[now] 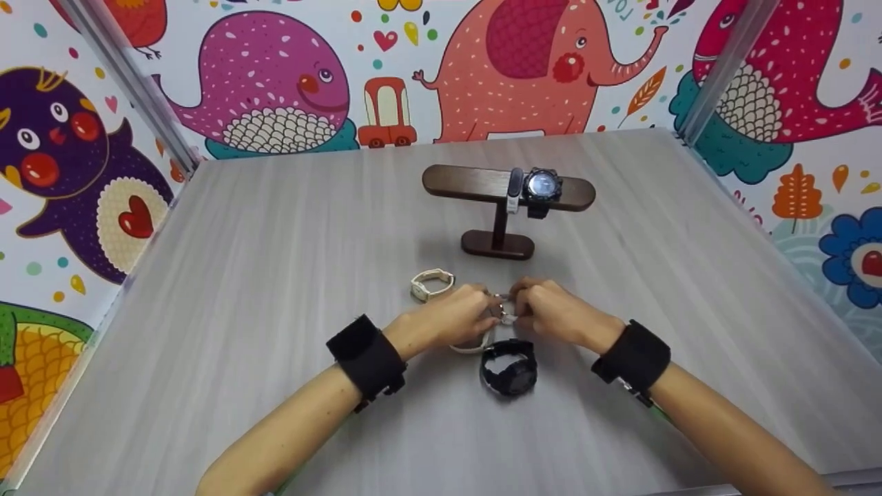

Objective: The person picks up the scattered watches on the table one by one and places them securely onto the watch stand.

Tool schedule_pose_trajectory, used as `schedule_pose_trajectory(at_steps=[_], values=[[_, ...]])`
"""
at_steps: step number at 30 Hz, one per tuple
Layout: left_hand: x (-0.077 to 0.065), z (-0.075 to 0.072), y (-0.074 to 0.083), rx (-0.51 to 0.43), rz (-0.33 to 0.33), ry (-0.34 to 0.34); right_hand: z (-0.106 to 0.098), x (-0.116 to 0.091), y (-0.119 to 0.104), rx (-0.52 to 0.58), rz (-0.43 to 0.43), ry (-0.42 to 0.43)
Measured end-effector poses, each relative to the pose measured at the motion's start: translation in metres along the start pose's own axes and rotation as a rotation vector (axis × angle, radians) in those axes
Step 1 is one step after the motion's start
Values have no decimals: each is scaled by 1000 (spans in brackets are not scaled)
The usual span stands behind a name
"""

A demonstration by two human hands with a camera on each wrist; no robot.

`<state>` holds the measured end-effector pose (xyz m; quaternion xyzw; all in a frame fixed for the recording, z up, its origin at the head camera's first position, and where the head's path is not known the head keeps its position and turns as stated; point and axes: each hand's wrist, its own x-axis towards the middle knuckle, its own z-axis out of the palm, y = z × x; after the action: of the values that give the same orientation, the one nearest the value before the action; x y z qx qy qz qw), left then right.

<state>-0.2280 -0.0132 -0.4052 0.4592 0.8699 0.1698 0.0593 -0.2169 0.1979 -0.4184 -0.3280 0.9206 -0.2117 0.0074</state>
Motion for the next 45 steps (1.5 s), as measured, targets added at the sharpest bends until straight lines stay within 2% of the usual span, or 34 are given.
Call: schedule_pose_trajectory(at_steps=[3,7,11,14,17,20,30,33,36,40,45], values=[[-2,1,-1,-11,-25,18,0,-1,-1,13,36,9],[-4,-4,0,-62,-80,84,-3,-1,-3,32,55,66],[-7,-11,0,-196,-138,201,-8,0,-10,72,67,151],[-9,-15,0,-317,-155,317,-12,2,-19,108,64,217],[-10,-18,1,-395,-138,441,-15,3,-28,158,55,291],[-11,-20,5,-433,-112,541,-17,3,-36,216,31,375],[-14,-22,18,-535,-11,702,-9,4,-40,372,-168,639],[-15,-22,18,-529,23,751,-7,4,-40,394,-205,673],[-17,-22,18,-463,68,793,-7,5,-40,414,-230,678],[-17,-22,15,-370,107,824,-7,7,-38,423,-241,642],[-17,-21,4,-310,107,837,-10,5,-32,373,-233,592]])
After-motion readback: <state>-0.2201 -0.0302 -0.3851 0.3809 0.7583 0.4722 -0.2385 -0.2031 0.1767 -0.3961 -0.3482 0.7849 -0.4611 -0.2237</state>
